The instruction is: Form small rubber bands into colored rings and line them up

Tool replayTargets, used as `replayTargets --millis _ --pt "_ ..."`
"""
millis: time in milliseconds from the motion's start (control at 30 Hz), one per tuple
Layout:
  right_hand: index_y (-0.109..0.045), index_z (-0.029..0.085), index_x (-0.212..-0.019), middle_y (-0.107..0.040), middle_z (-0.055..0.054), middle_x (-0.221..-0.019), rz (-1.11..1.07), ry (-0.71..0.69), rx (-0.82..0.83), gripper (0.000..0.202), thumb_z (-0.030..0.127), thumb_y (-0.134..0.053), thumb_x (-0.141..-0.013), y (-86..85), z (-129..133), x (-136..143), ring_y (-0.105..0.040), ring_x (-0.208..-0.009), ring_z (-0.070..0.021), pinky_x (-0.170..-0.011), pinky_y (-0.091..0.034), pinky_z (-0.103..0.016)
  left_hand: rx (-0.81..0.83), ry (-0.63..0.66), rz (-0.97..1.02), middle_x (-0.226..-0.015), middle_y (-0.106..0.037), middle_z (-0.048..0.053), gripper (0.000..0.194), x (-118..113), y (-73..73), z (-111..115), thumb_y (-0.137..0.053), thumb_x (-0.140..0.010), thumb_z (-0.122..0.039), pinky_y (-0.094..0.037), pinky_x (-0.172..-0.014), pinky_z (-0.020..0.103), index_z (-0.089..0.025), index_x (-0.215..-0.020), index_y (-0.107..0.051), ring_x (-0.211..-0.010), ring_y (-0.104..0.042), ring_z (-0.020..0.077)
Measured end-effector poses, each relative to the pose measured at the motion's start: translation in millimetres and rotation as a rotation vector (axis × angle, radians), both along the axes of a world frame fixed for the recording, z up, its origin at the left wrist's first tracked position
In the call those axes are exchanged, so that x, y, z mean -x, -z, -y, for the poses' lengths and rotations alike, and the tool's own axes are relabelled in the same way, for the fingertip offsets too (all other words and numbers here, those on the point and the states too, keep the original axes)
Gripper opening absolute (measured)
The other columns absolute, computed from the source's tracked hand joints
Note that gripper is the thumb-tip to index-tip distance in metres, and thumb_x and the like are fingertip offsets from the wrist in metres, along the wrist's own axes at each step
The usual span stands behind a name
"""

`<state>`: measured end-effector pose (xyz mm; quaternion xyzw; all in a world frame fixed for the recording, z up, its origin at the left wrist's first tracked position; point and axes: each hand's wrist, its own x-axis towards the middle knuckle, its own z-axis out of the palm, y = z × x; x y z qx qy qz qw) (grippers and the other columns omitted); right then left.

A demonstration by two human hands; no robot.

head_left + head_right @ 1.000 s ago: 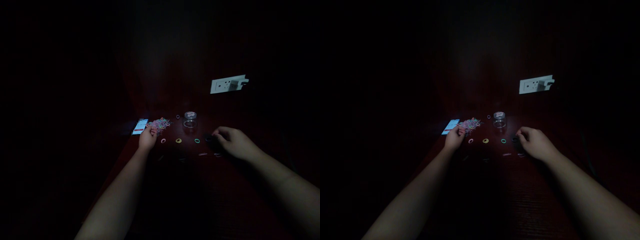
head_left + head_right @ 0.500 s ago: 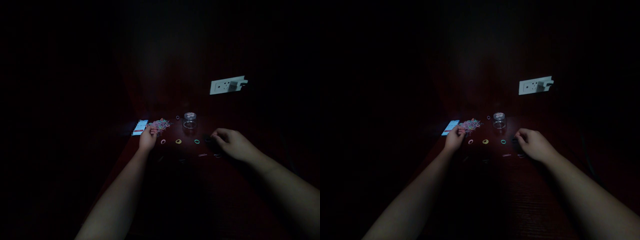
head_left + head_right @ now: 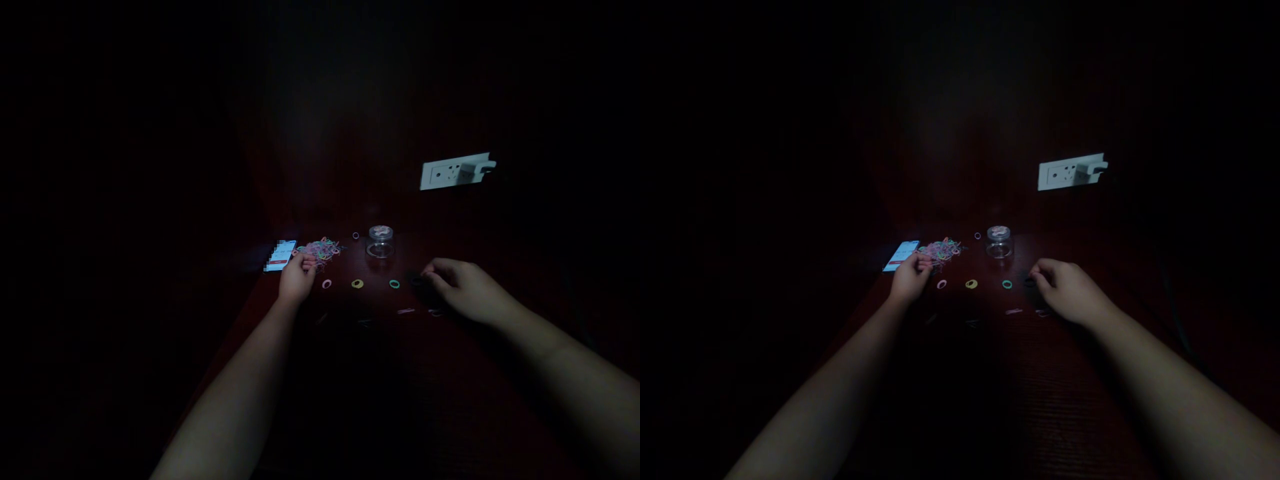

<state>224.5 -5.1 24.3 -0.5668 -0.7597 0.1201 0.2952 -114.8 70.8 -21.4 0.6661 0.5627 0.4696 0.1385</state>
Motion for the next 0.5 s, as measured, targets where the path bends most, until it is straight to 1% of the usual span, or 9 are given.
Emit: replayTargets --millis 133,267,500 --pt "-0.063 0.022 -0.08 -0.069 -0.002 -0.069 -0.001 -0.011 -0.001 0.02 0.034 -0.048 -0.087 2.0 -1.2 -1.3 -0.063 -0.06 -0.018 -0.055 -0.045 -0.028 -0.009 0.004 -0.005 -0.09 -0.068 0.004 0.012 0.5 1.3 -0.5 -0.056 -0.081 -0.01 -0.052 -0.078 0.023 -0.017 -0.091 -0.06 -0.077 -0.063 0.011" --pt "-0.063 0.022 -0.08 -0.069 -0.002 -0.07 -0.002 -0.02 -0.024 0.02 0.033 -0.048 -0.086 2.4 -1.4 -2.0 -0.063 -0.06 -0.0177 -0.055 -0.045 -0.028 -0.016 0.008 -0.012 -0.089 -0.068 0.004 0.011 0.2 1.8 -0.5 -0.057 -0.082 -0.014 -0.053 -0.077 0.025 -0.017 -0.092 -0.061 -0.076 -0.063 0.0118" --pt "-0.062 0.023 -0.08 -0.069 -0.001 -0.071 0.022 0.005 -0.009 0.019 0.034 -0.047 -0.086 0.2 0.0 -0.4 -0.064 -0.062 -0.0182 -0.058 -0.045 -0.028 -0.038 0.032 -0.048 -0.089 -0.069 0.005 0.011 -8.9 -6.1 6.8 -0.058 -0.083 -0.019 -0.053 -0.077 0.026 -0.016 -0.093 -0.061 -0.079 -0.065 0.0132"
